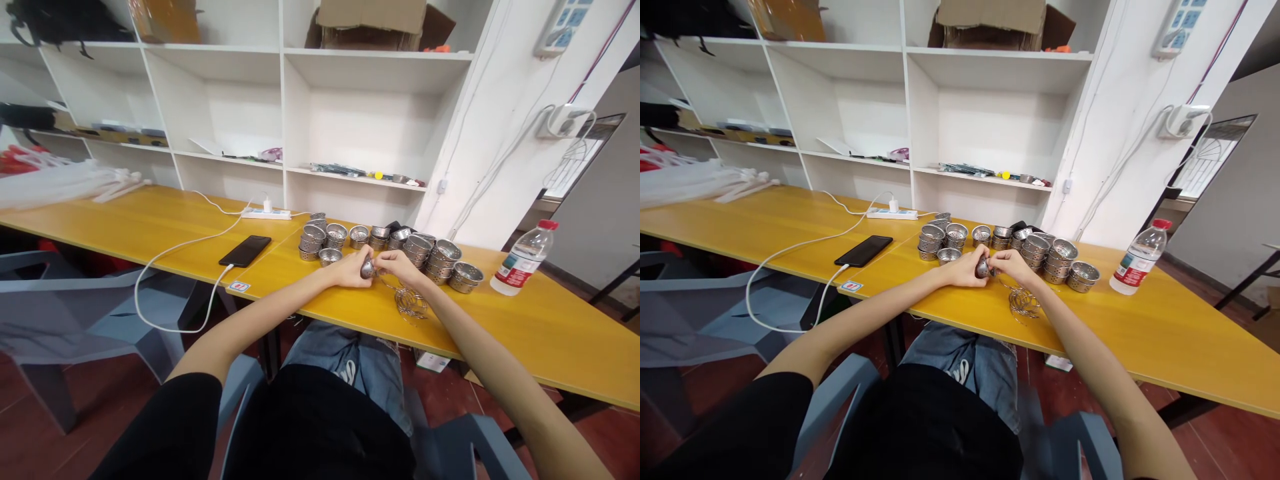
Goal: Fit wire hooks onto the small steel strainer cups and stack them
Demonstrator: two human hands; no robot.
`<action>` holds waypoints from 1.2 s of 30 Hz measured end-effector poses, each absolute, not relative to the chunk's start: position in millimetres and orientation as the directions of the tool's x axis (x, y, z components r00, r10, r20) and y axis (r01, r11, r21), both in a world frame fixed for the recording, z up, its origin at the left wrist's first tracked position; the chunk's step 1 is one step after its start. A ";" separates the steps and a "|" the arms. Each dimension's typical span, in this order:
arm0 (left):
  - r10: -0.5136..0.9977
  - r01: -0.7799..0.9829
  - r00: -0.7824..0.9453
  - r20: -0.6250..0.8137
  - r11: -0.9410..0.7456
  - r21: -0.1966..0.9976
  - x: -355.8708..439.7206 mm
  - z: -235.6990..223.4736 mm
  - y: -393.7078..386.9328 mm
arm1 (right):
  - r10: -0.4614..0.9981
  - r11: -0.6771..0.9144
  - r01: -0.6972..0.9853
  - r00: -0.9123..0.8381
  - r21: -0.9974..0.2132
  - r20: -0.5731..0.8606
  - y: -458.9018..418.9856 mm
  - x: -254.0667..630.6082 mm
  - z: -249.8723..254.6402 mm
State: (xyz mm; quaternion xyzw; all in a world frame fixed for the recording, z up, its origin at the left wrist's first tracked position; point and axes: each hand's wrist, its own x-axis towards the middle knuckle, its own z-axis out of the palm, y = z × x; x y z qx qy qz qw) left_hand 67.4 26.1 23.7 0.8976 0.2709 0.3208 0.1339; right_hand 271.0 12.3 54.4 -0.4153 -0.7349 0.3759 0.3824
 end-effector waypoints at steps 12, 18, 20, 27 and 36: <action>0.552 0.387 0.663 0.505 -0.831 0.401 66.3 23.1 29.1 | 0.903 0.351 0.295 -0.357 -0.889 0.238 12.4 270.2 50.9; 0.552 0.392 0.664 0.505 -0.832 0.393 66.3 23.1 29.3 | 0.903 0.363 0.320 -0.352 -0.875 0.246 11.0 269.3 52.7; 0.556 0.400 0.664 0.500 -0.829 0.391 66.3 23.8 28.6 | 0.900 0.370 0.326 -0.359 -0.870 0.248 11.2 269.2 53.4; 0.552 0.401 0.666 0.502 -0.832 0.383 65.4 24.0 28.8 | 0.897 0.382 0.322 -0.356 -0.866 0.263 13.9 268.5 51.6; 0.562 0.397 0.657 0.503 -0.825 0.403 64.7 22.7 31.9 | 0.886 0.424 0.341 -0.351 -0.839 0.305 15.2 266.3 49.8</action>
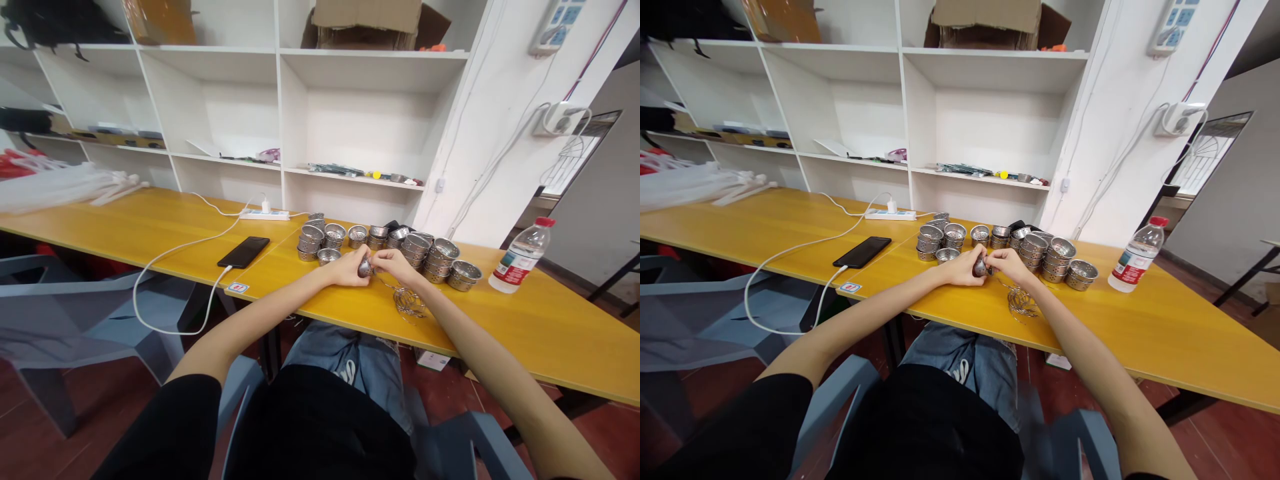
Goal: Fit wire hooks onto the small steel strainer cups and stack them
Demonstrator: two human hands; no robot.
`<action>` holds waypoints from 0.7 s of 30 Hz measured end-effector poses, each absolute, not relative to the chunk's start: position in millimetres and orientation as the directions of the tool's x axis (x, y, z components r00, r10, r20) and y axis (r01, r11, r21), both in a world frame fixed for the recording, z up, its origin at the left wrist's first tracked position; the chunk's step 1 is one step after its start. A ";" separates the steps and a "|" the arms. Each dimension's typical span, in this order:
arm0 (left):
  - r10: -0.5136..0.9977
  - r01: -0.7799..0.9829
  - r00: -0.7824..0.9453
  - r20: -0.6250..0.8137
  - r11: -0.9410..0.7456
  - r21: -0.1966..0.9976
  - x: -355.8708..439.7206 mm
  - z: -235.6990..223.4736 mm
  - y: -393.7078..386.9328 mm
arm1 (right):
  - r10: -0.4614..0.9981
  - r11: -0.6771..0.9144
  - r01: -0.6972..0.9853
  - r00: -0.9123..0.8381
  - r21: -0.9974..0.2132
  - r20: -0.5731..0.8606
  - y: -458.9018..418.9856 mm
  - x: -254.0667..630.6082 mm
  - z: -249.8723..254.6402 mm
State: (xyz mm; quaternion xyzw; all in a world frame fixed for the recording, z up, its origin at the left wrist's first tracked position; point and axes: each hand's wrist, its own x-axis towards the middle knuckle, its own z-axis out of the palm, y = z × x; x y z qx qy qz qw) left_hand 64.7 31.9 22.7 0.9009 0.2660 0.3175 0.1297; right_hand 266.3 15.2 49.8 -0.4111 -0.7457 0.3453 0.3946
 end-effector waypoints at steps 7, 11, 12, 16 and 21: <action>0.571 0.398 0.646 0.506 -0.818 0.415 65.3 22.2 34.3 | 0.891 0.424 0.317 -0.314 -0.849 0.328 16.8 264.9 49.5; 0.569 0.394 0.645 0.510 -0.819 0.416 66.3 24.2 31.4 | 0.888 0.431 0.334 -0.320 -0.838 0.330 15.8 266.0 51.2; 0.571 0.393 0.644 0.508 -0.818 0.420 66.4 24.6 30.9 | 0.886 0.437 0.347 -0.328 -0.830 0.329 15.1 266.0 51.9; 0.572 0.392 0.648 0.503 -0.817 0.423 66.4 25.0 30.5 | 0.881 0.448 0.364 -0.333 -0.817 0.335 13.0 265.2 53.9; 0.577 0.410 0.650 0.494 -0.814 0.411 66.2 25.0 30.6 | 0.878 0.452 0.354 -0.336 -0.818 0.340 12.9 265.2 53.1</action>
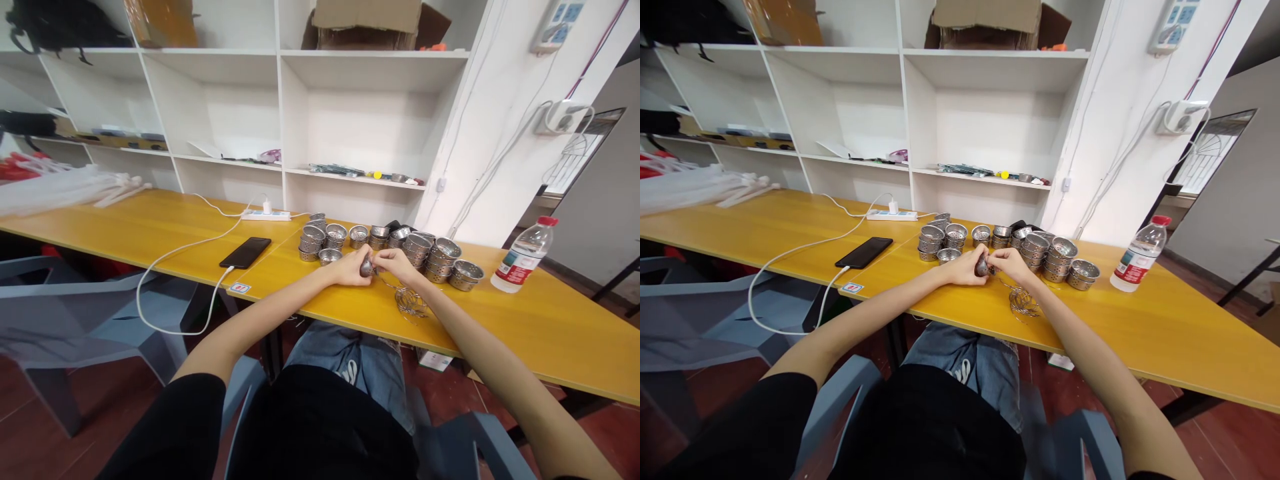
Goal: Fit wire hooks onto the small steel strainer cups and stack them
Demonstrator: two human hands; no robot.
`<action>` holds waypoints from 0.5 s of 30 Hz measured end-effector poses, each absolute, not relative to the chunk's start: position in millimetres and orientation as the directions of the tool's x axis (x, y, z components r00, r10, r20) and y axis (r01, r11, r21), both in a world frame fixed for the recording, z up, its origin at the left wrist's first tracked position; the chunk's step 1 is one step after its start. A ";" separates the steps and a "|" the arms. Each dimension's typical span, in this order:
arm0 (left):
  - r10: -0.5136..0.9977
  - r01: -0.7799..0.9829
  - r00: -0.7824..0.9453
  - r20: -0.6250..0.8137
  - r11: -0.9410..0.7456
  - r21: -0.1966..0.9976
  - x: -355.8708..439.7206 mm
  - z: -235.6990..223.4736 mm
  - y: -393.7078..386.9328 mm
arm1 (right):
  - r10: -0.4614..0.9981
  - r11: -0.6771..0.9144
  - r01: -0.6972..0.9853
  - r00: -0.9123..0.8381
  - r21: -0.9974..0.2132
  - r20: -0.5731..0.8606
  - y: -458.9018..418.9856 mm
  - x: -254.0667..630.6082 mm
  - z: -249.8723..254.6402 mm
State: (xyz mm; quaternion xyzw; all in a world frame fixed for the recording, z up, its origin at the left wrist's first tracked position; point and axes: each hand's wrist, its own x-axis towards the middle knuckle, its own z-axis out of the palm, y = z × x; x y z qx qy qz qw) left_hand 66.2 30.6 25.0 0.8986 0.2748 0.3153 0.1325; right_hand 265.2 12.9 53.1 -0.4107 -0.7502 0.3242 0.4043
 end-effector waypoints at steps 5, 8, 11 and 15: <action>0.565 0.394 0.659 0.495 -0.821 0.413 66.5 25.2 30.6 | 0.878 0.451 0.352 -0.342 -0.820 0.336 13.0 267.1 50.8; 0.559 0.381 0.662 0.499 -0.825 0.418 65.7 24.6 30.8 | 0.872 0.458 0.353 -0.360 -0.816 0.333 11.1 268.0 51.5; 0.556 0.363 0.659 0.506 -0.825 0.433 64.0 23.6 30.7 | 0.863 0.453 0.360 -0.405 -0.816 0.301 7.0 270.0 55.5; 0.568 0.365 0.646 0.510 -0.816 0.447 62.9 22.5 30.9 | 0.858 0.431 0.364 -0.448 -0.826 0.251 2.2 276.9 65.1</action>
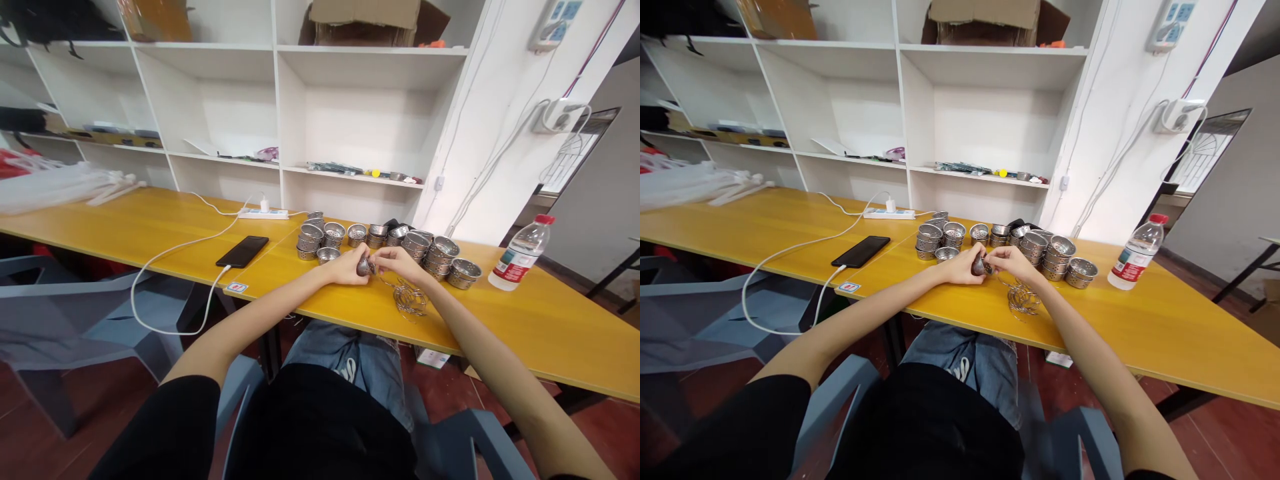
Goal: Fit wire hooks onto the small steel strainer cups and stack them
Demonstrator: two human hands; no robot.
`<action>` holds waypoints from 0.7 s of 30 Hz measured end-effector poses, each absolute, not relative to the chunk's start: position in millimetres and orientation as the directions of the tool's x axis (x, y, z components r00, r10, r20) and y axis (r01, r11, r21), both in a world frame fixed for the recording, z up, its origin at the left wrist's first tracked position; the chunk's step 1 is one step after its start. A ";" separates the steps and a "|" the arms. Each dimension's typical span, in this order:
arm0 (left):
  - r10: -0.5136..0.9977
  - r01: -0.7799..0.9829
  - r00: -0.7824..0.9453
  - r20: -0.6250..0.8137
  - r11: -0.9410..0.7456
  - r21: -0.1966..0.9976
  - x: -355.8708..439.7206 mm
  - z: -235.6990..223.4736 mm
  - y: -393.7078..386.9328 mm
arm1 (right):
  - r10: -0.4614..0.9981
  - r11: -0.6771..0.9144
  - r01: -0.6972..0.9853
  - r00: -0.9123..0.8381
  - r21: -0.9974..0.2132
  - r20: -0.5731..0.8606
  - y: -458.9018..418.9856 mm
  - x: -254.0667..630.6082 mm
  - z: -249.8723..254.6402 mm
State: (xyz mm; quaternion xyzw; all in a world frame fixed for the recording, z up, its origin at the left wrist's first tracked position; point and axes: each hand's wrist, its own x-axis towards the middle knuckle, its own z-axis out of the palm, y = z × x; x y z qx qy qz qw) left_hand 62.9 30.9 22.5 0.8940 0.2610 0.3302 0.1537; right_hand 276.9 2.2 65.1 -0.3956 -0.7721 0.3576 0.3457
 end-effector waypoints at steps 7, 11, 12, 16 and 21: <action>0.558 0.380 0.653 0.512 -0.827 0.415 63.5 22.6 29.9 | 0.818 0.537 0.446 -0.481 -0.716 0.315 6.2 291.9 75.2; 0.544 0.377 0.657 0.522 -0.837 0.397 63.3 22.1 29.4 | 0.753 0.658 0.520 -0.439 -0.545 0.491 8.3 293.2 73.9; 0.545 0.380 0.657 0.521 -0.836 0.396 63.2 21.9 29.3 | 0.742 0.667 0.543 -0.426 -0.510 0.518 8.6 292.6 72.6; 0.554 0.389 0.661 0.505 -0.830 0.401 63.1 21.3 28.5 | 0.741 0.655 0.585 -0.373 -0.478 0.559 11.2 287.9 62.9; 0.502 0.331 0.679 0.535 -0.860 0.388 63.1 20.6 27.4 | 0.715 0.672 0.592 -0.365 -0.444 0.597 15.3 282.4 51.3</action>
